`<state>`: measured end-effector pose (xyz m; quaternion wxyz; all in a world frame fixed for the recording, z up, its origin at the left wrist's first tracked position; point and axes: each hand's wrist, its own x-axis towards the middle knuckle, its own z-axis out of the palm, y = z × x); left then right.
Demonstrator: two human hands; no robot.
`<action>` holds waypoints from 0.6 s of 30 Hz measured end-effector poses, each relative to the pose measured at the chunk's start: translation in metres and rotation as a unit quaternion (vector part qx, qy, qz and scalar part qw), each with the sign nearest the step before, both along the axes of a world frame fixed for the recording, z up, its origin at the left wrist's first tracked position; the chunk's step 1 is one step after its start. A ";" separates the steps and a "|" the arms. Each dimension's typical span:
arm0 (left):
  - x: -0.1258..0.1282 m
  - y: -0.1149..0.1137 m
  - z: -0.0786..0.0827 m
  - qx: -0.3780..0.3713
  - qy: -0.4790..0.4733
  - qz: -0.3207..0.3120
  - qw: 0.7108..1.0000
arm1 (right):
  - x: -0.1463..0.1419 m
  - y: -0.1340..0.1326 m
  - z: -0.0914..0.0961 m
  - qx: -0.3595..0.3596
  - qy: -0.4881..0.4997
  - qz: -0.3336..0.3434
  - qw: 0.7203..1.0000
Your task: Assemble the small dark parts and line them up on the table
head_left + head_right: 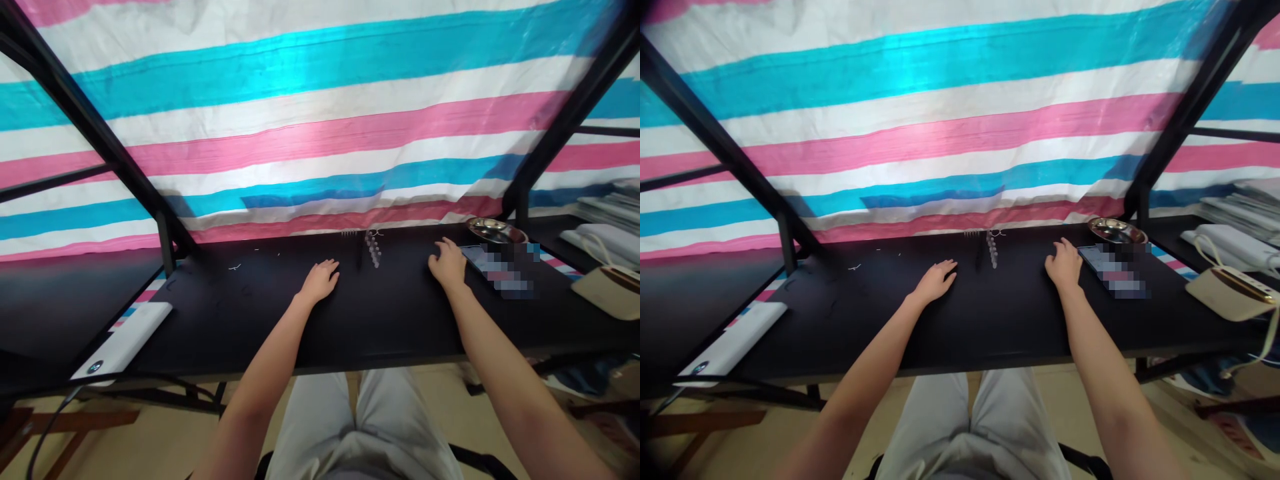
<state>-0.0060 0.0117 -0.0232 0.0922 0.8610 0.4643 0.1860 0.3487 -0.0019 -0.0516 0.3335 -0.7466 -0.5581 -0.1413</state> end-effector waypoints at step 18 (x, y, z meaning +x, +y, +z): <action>0.036 -0.015 0.009 0.069 0.012 -0.050 0.996 | -0.079 -0.013 0.024 0.012 -0.039 0.279 0.959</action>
